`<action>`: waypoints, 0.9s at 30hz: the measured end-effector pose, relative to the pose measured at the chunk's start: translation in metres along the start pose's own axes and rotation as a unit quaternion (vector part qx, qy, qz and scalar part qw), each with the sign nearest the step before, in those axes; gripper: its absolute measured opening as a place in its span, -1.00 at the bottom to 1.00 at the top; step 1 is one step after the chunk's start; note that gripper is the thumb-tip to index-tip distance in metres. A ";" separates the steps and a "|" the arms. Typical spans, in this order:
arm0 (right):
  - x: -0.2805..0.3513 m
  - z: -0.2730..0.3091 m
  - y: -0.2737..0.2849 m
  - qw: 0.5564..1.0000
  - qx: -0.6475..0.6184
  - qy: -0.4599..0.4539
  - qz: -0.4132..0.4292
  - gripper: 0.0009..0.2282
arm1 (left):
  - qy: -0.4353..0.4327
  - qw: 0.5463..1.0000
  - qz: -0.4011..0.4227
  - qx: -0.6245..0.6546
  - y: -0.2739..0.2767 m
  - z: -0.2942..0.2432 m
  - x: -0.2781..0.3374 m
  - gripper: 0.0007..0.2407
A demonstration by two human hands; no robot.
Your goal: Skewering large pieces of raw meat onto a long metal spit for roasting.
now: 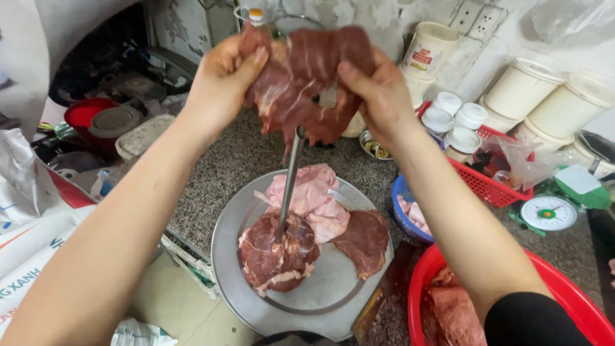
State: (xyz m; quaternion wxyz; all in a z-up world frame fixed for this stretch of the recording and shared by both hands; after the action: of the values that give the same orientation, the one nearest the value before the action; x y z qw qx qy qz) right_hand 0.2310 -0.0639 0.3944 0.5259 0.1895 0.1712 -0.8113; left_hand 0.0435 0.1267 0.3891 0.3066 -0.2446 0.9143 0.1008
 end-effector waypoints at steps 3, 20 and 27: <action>0.023 -0.022 -0.009 1.000 0.009 -0.020 -0.002 -0.76 | 0.022 0.999 -0.002 0.044 0.004 0.031 0.025 -0.82; 0.109 -0.045 -0.081 0.868 0.444 0.135 0.177 -0.72 | 0.084 0.978 -0.105 0.160 0.012 0.123 0.130 -0.88; 0.178 -0.135 -0.072 0.844 0.493 0.121 0.172 -0.65 | 0.343 0.933 -0.085 0.064 0.000 0.193 0.184 -0.79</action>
State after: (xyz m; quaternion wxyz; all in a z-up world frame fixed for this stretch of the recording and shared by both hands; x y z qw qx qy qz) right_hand 0.1153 -0.1122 0.1957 0.4690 0.5470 -0.2245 -0.6561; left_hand 0.0147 0.1197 0.1238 -0.0032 -0.3207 0.9443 -0.0745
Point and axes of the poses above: each hand's wrist, its own x-axis away from the middle knuckle, its own y-axis out of the back of the hand, z = x × y, the point moved 1 cm from there along -x, towards the middle knuckle, and after that the axes turned 1 degree about -y, right-handed, at the moved point
